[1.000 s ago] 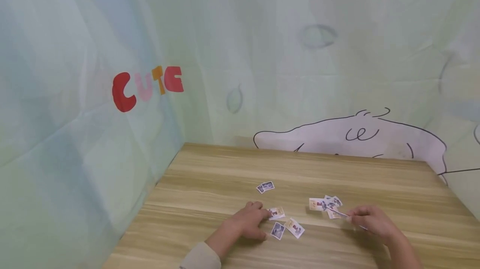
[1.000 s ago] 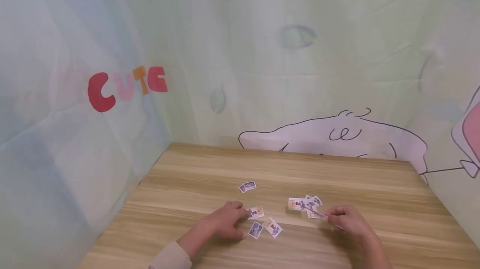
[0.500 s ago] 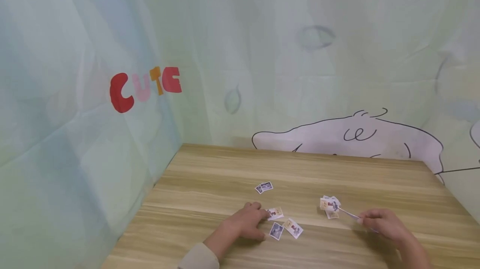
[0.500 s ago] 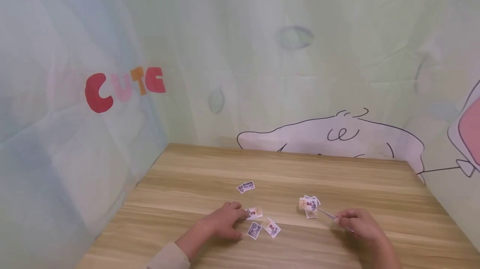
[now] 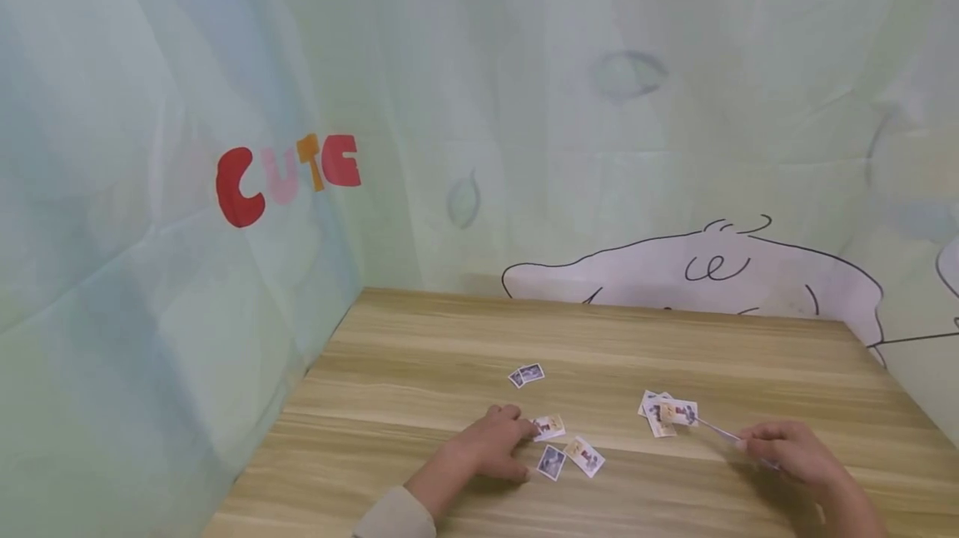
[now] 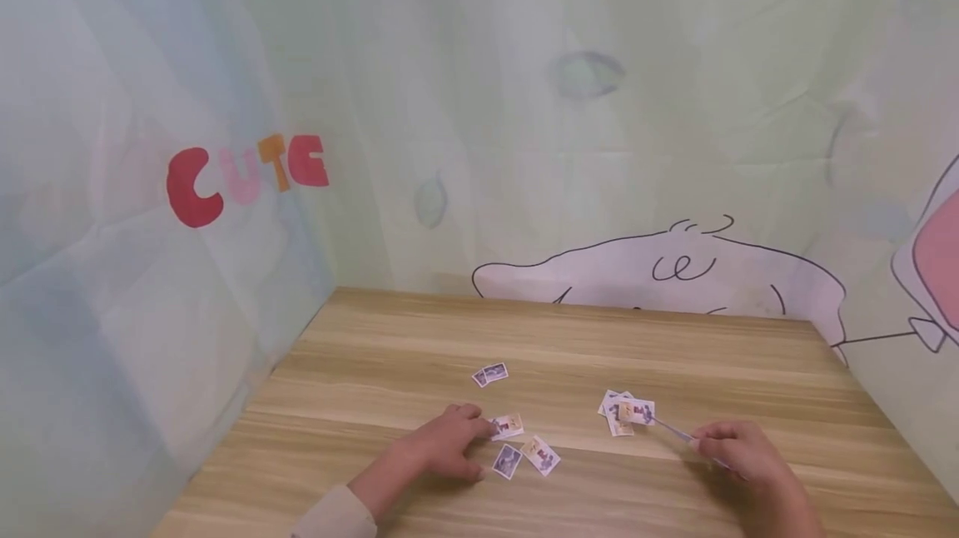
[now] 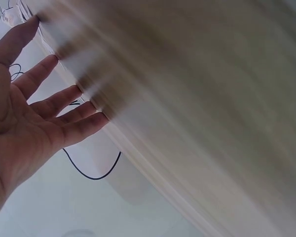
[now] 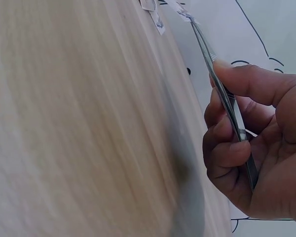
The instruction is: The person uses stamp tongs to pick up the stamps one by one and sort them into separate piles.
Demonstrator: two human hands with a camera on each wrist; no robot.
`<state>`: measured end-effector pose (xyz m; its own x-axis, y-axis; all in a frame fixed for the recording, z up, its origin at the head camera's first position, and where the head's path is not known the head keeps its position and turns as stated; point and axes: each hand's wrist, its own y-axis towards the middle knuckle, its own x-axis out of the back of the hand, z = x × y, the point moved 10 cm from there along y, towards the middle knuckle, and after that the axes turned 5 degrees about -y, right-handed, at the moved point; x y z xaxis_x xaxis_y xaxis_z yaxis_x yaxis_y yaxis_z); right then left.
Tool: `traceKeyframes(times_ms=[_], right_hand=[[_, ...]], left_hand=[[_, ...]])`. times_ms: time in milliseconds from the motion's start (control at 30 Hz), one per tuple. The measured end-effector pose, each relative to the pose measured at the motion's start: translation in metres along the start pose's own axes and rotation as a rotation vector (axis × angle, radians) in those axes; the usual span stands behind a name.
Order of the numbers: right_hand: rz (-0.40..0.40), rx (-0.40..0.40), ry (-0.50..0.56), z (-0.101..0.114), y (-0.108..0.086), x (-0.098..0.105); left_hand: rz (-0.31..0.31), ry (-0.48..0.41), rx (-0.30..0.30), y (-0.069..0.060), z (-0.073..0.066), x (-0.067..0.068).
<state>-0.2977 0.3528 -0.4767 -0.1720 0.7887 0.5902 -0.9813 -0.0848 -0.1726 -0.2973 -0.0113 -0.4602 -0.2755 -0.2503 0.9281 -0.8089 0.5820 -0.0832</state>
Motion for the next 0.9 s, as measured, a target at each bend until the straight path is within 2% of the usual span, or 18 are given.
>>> traceKeyframes(times_ms=[200, 333, 533, 733, 900], right_hand=[[-0.014, -0.074, -0.022, -0.008, 0.002, 0.003], [-0.025, -0.089, -0.037, -0.011, 0.003, 0.004], [-0.024, -0.095, -0.035, -0.014, 0.004, 0.002], [-0.046, -0.064, -0.104, -0.008, 0.006, 0.001], [-0.060, -0.078, -0.130, -0.005, 0.005, 0.004]], left_hand=[[-0.011, 0.004, -0.020, -0.001, -0.001, -0.001], [-0.017, 0.007, -0.020, -0.001, -0.001, 0.000], [-0.017, 0.009, -0.021, -0.001, -0.002, 0.003], [-0.014, 0.009, -0.011, -0.001, -0.001, 0.003], [-0.010, 0.005, -0.005, -0.002, 0.000, 0.003]])
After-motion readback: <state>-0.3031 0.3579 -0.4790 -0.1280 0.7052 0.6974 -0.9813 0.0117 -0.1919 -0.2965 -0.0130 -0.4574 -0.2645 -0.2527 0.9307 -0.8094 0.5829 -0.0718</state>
